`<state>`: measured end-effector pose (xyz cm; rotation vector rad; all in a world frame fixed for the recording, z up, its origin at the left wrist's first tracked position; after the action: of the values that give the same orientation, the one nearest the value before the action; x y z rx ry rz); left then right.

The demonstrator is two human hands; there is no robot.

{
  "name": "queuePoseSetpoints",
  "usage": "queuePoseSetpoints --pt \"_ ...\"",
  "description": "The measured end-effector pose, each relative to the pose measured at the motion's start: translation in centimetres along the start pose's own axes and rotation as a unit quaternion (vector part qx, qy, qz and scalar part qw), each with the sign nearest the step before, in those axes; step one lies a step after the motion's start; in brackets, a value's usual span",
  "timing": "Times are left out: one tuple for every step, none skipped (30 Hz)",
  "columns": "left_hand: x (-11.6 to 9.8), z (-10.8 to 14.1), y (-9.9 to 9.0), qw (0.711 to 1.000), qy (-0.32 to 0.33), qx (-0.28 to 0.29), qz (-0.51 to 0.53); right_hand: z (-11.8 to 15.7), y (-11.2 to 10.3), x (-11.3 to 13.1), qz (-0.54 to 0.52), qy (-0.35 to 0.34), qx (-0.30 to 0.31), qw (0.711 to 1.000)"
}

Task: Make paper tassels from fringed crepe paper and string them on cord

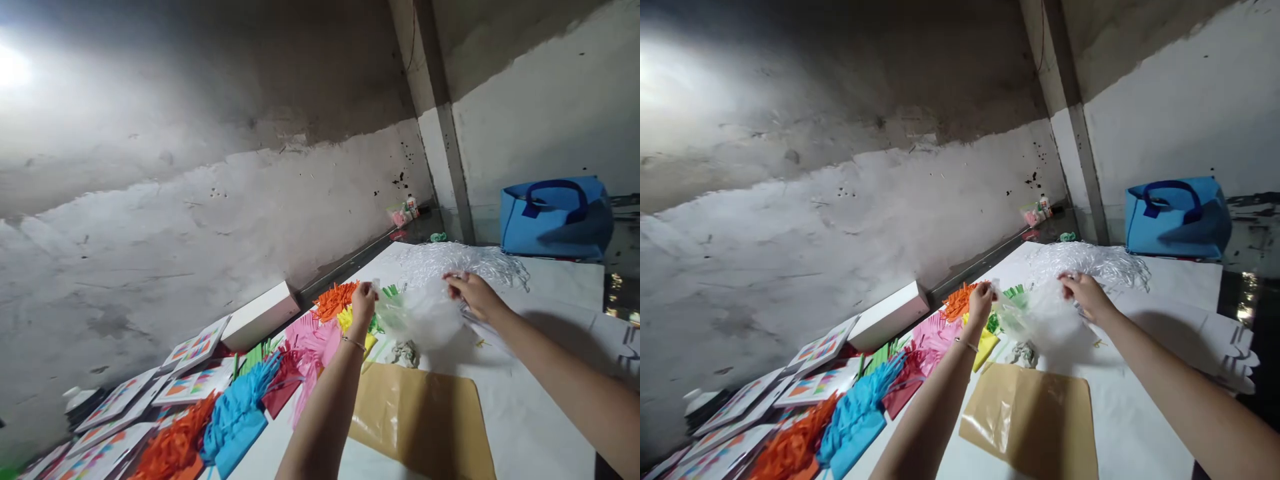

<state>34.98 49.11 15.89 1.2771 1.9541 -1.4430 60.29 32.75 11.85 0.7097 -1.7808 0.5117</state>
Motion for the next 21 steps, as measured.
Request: queuePoseSetpoints --pt "-0.6 -0.3 0.0 1.0 0.012 -0.002 0.013 -0.5 0.3 0.6 0.0 -0.009 0.011 1.0" --pt "-0.9 -0.1 0.1 0.999 0.023 0.004 0.025 -0.4 0.7 0.9 0.002 -0.018 0.025 1.0" --pt "-1.0 0.8 0.4 0.999 0.034 0.021 0.033 0.2 1.2 1.0 0.008 -0.028 0.044 0.999" --pt "-0.9 2.3 0.8 0.997 0.045 0.048 0.037 1.3 1.8 0.8 0.018 -0.037 0.068 0.997" --pt "-0.7 4.3 1.4 0.994 0.055 0.082 0.039 2.9 2.5 0.5 0.033 -0.048 0.097 0.994" --pt "-0.4 6.6 2.1 0.99 0.065 0.12 0.038 4.8 3.4 0.1 0.05 -0.058 0.128 0.989" --pt "-0.1 9.1 2.8 0.984 0.076 0.157 0.036 6.9 4.3 -0.3 0.068 -0.07 0.159 0.982" --pt "0.1 11.5 3.5 0.978 0.087 0.186 0.033 9.0 5.1 -0.7 0.084 -0.083 0.187 0.975" --pt "0.3 13.6 4.1 0.973 0.099 0.205 0.029 11.0 6.0 -1.0 0.096 -0.094 0.214 0.968" --pt "0.4 15.1 4.7 0.971 0.109 0.214 0.023 12.8 6.8 -1.1 0.103 -0.105 0.239 0.96" --pt "0.6 16.2 5.3 0.97 0.115 0.216 0.016 14.1 7.6 -1.1 0.109 -0.116 0.261 0.952" --pt "0.7 16.6 5.9 0.97 0.119 0.211 0.006 14.9 8.1 -1.0 0.114 -0.126 0.278 0.946" --pt "0.9 16.4 6.4 0.972 0.119 0.203 -0.005 15.1 8.3 -0.7 0.119 -0.136 0.288 0.941" --pt "1.1 15.8 6.7 0.975 0.116 0.191 -0.018 14.7 8.2 -0.4 0.126 -0.146 0.289 0.938" --pt "1.4 14.9 6.9 0.978 0.11 0.177 -0.032 13.6 7.7 -0.1 0.134 -0.155 0.278 0.939" --pt "1.7 13.7 6.8 0.98 0.103 0.162 -0.045 12.0 6.9 0.1 0.146 -0.161 0.256 0.942" --pt "2.1 12.6 6.7 0.983 0.096 0.148 -0.057 9.9 5.8 0.3 0.159 -0.165 0.223 0.948" --pt "2.5 11.7 6.4 0.984 0.091 0.137 -0.066 7.6 4.5 0.4 0.175 -0.164 0.182 0.954" --pt "2.8 11.0 6.0 0.985 0.09 0.13 -0.072 5.2 3.1 0.4 0.194 -0.16 0.135 0.958" --pt "3.0 10.7 5.7 0.985 0.091 0.128 -0.075 3.0 1.7 0.3 0.214 -0.153 0.088 0.961" --pt "3.1 10.8 5.4 0.984 0.096 0.13 -0.075 1.0 0.5 0.2 0.232 -0.146 0.043 0.961"
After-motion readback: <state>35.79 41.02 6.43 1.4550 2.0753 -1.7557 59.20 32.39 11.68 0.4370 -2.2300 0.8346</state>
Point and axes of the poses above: each hand's wrist, its own z-axis away from the middle knuckle, its own y-axis out of the palm, x = y × z, the point moved 9 cm from there along -z, towards the middle knuckle, and after that the axes turned 15 degrees about -x, right-handed, at the moved point
